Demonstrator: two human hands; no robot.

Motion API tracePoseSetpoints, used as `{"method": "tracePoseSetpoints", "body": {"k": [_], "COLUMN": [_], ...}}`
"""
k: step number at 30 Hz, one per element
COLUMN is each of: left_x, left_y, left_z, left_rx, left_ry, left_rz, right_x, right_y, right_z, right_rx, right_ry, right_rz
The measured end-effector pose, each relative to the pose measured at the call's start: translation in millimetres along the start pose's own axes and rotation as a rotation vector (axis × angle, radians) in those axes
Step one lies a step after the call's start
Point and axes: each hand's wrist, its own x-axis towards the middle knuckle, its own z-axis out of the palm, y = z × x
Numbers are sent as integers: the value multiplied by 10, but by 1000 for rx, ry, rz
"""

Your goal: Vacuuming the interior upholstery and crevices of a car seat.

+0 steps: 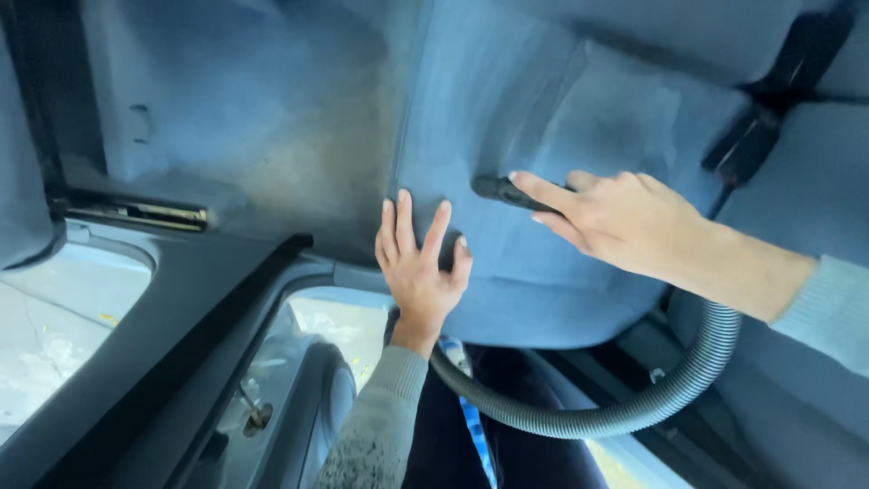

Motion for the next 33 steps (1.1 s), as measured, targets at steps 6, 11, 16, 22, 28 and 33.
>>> {"method": "tracePoseSetpoints", "body": {"k": [6,11,16,22,28,33], "left_x": [-49,-27,35,-29,-200,-223], "left_y": [-30,2,-47,15,-74,-119], "left_z": [11,-3,38,2,69,78], "left_rx": [4,-23,-13,-80,-191,-537], "left_ry": [-6,-13,33,25,92,315], "left_rz": [0,-6,-16,-34,-82,-193], "right_x": [212,317,456,553,762,947], "right_y": [291,-198,-122,-353,-897,-611], "right_z": [-493,-585,-578,-816,-866,-984], "right_rx": [-288,-100,-420,-191,-189,-350], "right_ry": [202,-398,72,-503,-664,-181], "right_rz": [220,234,257,328,324,193]}}
